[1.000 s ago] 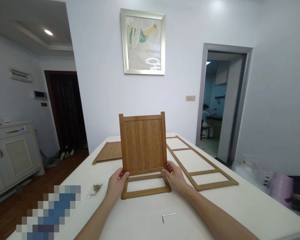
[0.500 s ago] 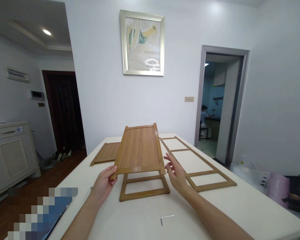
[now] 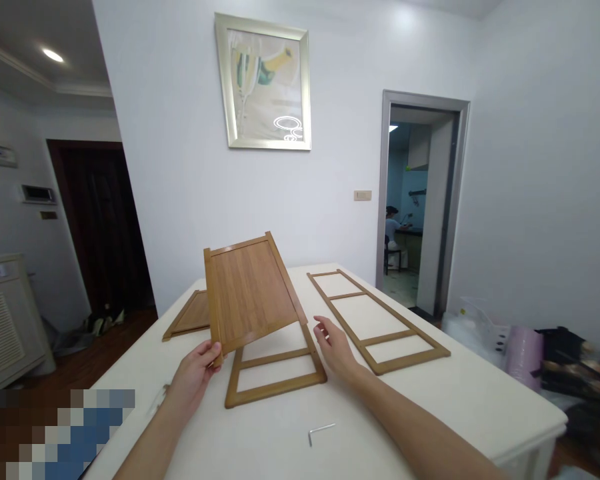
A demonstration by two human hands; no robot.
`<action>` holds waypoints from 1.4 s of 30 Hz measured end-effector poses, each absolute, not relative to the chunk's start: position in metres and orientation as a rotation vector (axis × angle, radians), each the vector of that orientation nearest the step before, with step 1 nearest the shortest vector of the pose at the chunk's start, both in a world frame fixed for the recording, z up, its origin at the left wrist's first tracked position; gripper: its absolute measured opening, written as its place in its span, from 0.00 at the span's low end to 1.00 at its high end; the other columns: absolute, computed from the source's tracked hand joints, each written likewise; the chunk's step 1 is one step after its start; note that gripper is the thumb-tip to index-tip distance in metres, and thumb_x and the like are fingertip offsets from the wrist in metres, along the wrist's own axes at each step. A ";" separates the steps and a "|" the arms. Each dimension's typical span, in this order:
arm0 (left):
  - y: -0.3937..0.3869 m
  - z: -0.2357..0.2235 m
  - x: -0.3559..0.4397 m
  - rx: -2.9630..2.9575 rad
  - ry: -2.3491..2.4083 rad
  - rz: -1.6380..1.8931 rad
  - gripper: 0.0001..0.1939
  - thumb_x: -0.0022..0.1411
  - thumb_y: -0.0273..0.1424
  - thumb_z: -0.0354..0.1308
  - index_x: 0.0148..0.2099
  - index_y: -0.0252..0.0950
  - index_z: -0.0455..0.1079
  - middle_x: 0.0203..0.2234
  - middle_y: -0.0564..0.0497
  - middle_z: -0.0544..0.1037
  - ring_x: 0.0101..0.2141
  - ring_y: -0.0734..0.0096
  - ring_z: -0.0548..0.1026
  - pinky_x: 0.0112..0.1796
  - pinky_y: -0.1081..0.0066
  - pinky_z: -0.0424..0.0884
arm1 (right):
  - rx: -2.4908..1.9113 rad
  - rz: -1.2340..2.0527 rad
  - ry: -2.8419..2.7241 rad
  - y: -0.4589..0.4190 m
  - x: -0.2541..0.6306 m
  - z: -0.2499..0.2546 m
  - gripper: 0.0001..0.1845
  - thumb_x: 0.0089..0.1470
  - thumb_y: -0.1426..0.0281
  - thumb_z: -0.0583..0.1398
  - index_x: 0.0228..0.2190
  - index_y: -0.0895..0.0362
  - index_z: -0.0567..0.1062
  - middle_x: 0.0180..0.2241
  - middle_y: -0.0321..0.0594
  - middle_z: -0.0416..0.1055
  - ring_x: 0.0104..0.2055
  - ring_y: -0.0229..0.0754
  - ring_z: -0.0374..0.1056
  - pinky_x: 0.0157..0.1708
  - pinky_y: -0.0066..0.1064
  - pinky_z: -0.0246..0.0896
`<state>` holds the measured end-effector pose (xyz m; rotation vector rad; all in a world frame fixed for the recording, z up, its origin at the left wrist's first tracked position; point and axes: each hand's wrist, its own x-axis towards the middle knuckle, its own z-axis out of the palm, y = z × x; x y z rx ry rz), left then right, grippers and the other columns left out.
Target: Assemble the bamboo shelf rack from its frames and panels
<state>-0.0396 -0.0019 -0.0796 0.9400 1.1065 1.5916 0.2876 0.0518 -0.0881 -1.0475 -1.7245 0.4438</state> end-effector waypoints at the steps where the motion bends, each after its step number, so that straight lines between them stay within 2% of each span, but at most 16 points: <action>1: -0.001 -0.082 -0.039 0.967 1.137 1.588 0.20 0.45 0.39 0.71 0.37 0.33 0.73 0.27 0.55 0.75 0.26 0.78 0.70 0.25 0.77 0.65 | -1.043 0.556 -1.674 0.053 0.287 -0.087 0.22 0.62 0.58 0.50 0.52 0.54 0.69 0.38 0.42 0.73 0.33 0.43 0.70 0.33 0.36 0.68; 4: -0.001 -0.088 -0.034 1.041 1.208 1.570 0.23 0.44 0.43 0.71 0.38 0.34 0.73 0.28 0.54 0.77 0.26 0.75 0.70 0.28 0.75 0.65 | -0.997 0.799 -1.588 0.055 0.285 -0.086 0.28 0.60 0.52 0.52 0.56 0.54 0.66 0.38 0.42 0.72 0.30 0.40 0.69 0.28 0.33 0.68; 8: -0.001 -0.091 -0.024 1.138 1.200 1.532 0.23 0.44 0.44 0.70 0.38 0.34 0.74 0.27 0.53 0.77 0.27 0.73 0.71 0.29 0.73 0.66 | -0.929 0.874 -1.559 0.057 0.282 -0.086 0.34 0.51 0.52 0.62 0.55 0.54 0.66 0.37 0.40 0.72 0.33 0.41 0.69 0.30 0.33 0.69; 11: 0.000 -0.092 -0.018 1.189 1.218 1.505 0.24 0.44 0.45 0.69 0.39 0.34 0.74 0.27 0.52 0.77 0.29 0.71 0.72 0.31 0.72 0.67 | -0.858 1.078 -1.549 0.057 0.286 -0.082 0.28 0.47 0.54 0.66 0.46 0.57 0.71 0.31 0.38 0.72 0.32 0.41 0.69 0.31 0.34 0.68; 13: 0.001 -0.094 -0.015 1.239 1.269 1.470 0.26 0.44 0.47 0.68 0.41 0.34 0.74 0.28 0.52 0.77 0.31 0.69 0.73 0.32 0.71 0.68 | -0.812 1.283 -1.535 0.056 0.290 -0.078 0.24 0.46 0.55 0.67 0.40 0.58 0.73 0.32 0.39 0.73 0.33 0.42 0.70 0.33 0.35 0.68; 17: 0.003 -0.093 -0.010 1.440 1.427 1.403 0.29 0.48 0.52 0.62 0.43 0.33 0.73 0.28 0.50 0.78 0.31 0.65 0.74 0.31 0.70 0.67 | -0.686 1.493 -1.423 0.054 0.295 -0.073 0.23 0.44 0.59 0.69 0.39 0.57 0.74 0.38 0.44 0.76 0.39 0.46 0.73 0.41 0.39 0.68; 21: -0.002 -0.083 -0.010 1.721 1.866 1.225 0.29 0.57 0.54 0.51 0.45 0.34 0.72 0.32 0.46 0.79 0.35 0.59 0.76 0.37 0.64 0.68 | -0.591 1.450 -1.280 0.059 0.295 -0.071 0.21 0.44 0.63 0.69 0.41 0.55 0.75 0.42 0.44 0.77 0.44 0.47 0.72 0.45 0.39 0.67; 25: -0.016 -0.074 -0.013 1.838 2.348 0.569 0.31 0.60 0.56 0.41 0.35 0.35 0.73 0.32 0.38 0.79 0.37 0.45 0.76 0.37 0.55 0.67 | -0.604 1.321 -1.149 0.069 0.300 -0.073 0.20 0.43 0.64 0.70 0.40 0.54 0.76 0.41 0.42 0.78 0.43 0.47 0.72 0.44 0.38 0.66; 27: -0.022 -0.072 -0.011 1.830 2.378 0.349 0.32 0.60 0.56 0.40 0.34 0.35 0.72 0.35 0.36 0.80 0.39 0.41 0.77 0.37 0.54 0.67 | -0.605 1.286 -1.096 0.073 0.304 -0.075 0.19 0.42 0.65 0.70 0.38 0.54 0.76 0.39 0.42 0.78 0.43 0.47 0.73 0.44 0.38 0.67; 29: -0.025 -0.073 -0.007 1.857 2.362 0.249 0.30 0.59 0.55 0.43 0.37 0.34 0.72 0.38 0.36 0.80 0.40 0.42 0.77 0.37 0.54 0.68 | -0.621 1.273 -1.043 0.077 0.307 -0.079 0.19 0.40 0.66 0.70 0.37 0.54 0.76 0.39 0.41 0.78 0.44 0.48 0.73 0.44 0.38 0.67; 31: -0.025 -0.073 -0.002 1.903 2.345 0.194 0.25 0.60 0.50 0.46 0.39 0.34 0.72 0.40 0.36 0.80 0.41 0.44 0.77 0.38 0.55 0.68 | -0.651 1.267 -1.000 0.079 0.309 -0.081 0.21 0.39 0.67 0.70 0.38 0.54 0.76 0.40 0.42 0.78 0.44 0.48 0.73 0.42 0.38 0.68; 35: -0.025 -0.073 0.004 1.942 2.311 0.173 0.19 0.62 0.40 0.44 0.39 0.34 0.71 0.40 0.36 0.80 0.42 0.46 0.77 0.38 0.57 0.68 | -0.695 1.249 -0.956 0.082 0.310 -0.084 0.21 0.37 0.68 0.70 0.37 0.55 0.76 0.42 0.43 0.78 0.45 0.49 0.72 0.41 0.37 0.68; 39: -0.023 -0.075 0.000 1.938 2.348 0.244 0.14 0.60 0.37 0.46 0.34 0.35 0.69 0.36 0.36 0.80 0.39 0.47 0.78 0.36 0.59 0.68 | -0.732 1.214 -0.914 0.082 0.310 -0.085 0.18 0.36 0.70 0.69 0.34 0.57 0.76 0.39 0.43 0.78 0.41 0.47 0.72 0.34 0.33 0.66; 42: -0.017 -0.081 -0.005 1.853 2.336 0.482 0.10 0.58 0.37 0.49 0.31 0.37 0.65 0.30 0.40 0.79 0.34 0.52 0.78 0.33 0.63 0.68 | -0.760 1.190 -0.880 0.083 0.310 -0.085 0.17 0.35 0.70 0.68 0.33 0.57 0.76 0.35 0.41 0.78 0.35 0.44 0.71 0.26 0.30 0.61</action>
